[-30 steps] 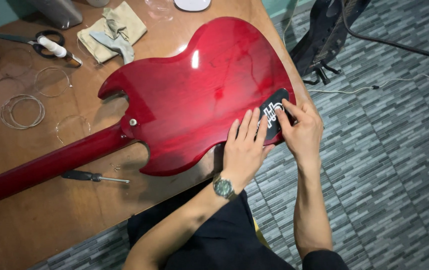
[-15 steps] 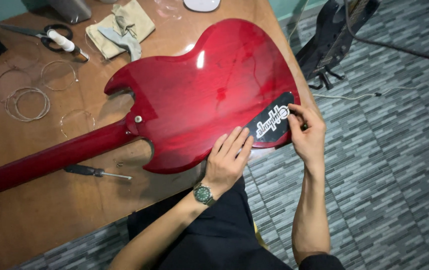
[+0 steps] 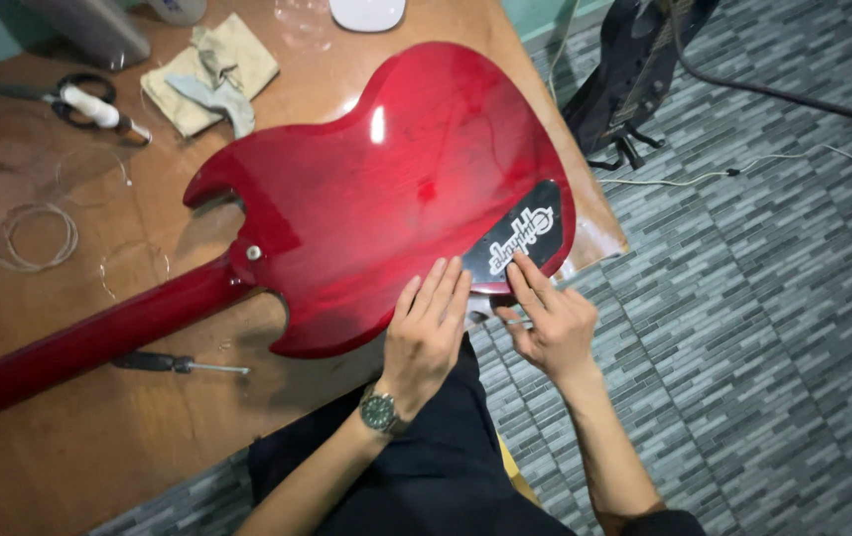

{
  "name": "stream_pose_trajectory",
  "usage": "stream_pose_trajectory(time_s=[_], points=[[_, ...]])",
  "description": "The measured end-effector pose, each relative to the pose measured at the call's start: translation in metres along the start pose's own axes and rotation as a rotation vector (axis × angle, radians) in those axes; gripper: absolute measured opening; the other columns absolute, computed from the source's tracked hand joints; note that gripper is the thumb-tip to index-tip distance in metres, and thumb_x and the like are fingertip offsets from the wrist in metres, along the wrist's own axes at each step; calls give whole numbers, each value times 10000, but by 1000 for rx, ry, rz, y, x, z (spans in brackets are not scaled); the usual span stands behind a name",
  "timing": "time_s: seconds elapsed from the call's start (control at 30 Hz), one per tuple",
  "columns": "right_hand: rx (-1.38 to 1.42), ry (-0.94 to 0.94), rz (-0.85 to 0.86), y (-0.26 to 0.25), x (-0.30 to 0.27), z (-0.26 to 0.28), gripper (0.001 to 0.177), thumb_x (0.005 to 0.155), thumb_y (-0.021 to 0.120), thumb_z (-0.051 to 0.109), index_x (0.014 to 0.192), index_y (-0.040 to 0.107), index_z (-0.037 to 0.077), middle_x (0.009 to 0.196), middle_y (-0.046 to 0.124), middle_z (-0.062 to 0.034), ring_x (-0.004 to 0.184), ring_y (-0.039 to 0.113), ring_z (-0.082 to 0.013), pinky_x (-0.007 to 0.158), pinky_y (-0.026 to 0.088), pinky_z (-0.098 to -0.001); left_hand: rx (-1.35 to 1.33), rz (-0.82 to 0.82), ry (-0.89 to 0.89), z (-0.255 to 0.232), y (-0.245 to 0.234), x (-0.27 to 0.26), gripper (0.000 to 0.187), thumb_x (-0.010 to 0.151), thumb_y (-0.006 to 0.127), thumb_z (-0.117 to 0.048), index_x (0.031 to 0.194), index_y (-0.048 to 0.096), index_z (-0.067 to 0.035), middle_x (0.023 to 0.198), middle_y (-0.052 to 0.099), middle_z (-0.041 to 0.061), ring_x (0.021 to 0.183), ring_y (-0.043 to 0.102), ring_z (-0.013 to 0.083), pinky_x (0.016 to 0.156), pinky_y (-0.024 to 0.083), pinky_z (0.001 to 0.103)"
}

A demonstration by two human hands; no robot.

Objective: The person removes the backplate of a red electric guitar using a screwdriver, then uses a small tool to adjust the internal wiring and components. Afterward, the person places the backplate back onto the guitar and secures it with screws.

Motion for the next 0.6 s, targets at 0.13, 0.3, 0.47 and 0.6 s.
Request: stream_pose_trajectory(time_s=[0.13,0.3,0.47,0.6], points=[[-143,39,93,11,5,-48,474,984,612,492,1381,688,244,1374,712,28,605,674,-268,618,540,-348,-38,1,-1,-1,-2,0,372,1035,553,-99,1379,618,29,1451,610,219,1354,586,355,1120,424,482],[-181,257,318,31,55,-79,446,1062,514,470,1311,741,177,1367,713,11,1064,734,-258,738,586,-414,7,93,-9,-2,8,-7,450,985,534,-106,1411,563,36,1473,572,233,1397,527,367,1153,369,522],[-328,137,293,39,45,-51,461,1027,567,478,1323,721,160,1229,714,-10,930,746,-254,724,585,-379,-110,41,-85,-1,-7,-6,549,918,623,-54,1445,517,58,1492,530,283,1373,536,429,1126,385,564],[65,136,153,13,74,22,331,996,603,103,1305,629,-14,1079,681,-211,875,653,-377,771,510,-454,-541,-108,-440,8,-68,13,515,1008,644,-270,1422,527,13,1359,645,191,1222,676,310,1012,567,423]])
Point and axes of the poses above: each hand's wrist, its own x-axis towards the middle knuckle, its own y-axis out of the palm, z = x × y, the point moved 7 cm from there along x, towards the middle knuckle
